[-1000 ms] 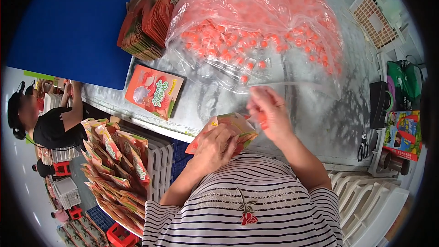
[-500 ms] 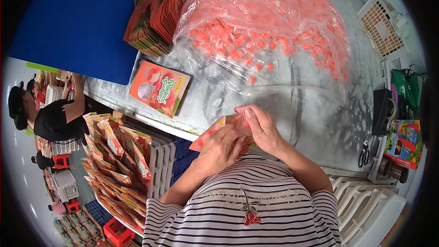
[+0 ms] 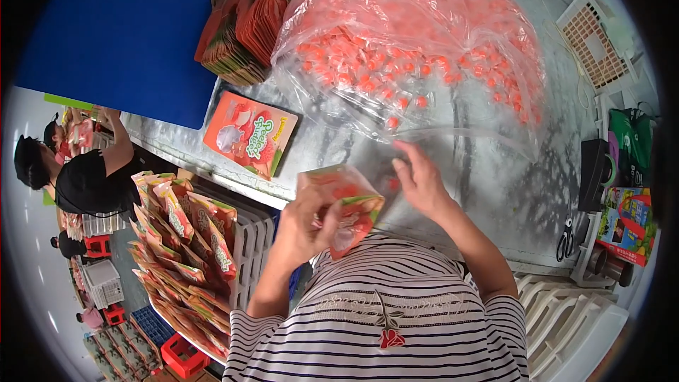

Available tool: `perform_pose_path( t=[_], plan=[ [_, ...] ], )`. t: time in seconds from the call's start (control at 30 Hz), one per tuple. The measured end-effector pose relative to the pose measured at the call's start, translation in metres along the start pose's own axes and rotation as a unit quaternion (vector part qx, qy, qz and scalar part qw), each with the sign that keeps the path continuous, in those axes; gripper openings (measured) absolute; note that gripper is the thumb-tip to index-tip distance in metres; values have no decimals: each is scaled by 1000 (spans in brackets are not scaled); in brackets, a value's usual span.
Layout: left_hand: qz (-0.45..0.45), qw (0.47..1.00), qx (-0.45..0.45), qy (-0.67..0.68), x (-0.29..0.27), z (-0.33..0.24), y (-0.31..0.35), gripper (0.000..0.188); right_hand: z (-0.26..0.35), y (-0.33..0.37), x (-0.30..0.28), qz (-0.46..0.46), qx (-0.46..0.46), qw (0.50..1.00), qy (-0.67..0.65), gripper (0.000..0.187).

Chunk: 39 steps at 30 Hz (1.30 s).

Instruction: Fill small plastic bags with pink candies from a large pile and organize the filled bags into a crate.

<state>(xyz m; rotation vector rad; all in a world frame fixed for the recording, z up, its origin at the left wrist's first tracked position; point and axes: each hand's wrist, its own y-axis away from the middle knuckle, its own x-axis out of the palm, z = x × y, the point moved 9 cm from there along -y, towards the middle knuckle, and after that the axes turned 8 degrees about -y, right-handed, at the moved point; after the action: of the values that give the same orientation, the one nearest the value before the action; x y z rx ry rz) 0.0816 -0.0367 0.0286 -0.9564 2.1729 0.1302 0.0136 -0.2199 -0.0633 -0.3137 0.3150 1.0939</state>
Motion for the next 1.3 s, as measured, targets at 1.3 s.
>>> perform_pose_path(
  t=[1.3],
  plan=[
    [-23,986,167,1,-4,-52,-36,53,124,31,-6,469,-96,863,161,8]
  ],
)
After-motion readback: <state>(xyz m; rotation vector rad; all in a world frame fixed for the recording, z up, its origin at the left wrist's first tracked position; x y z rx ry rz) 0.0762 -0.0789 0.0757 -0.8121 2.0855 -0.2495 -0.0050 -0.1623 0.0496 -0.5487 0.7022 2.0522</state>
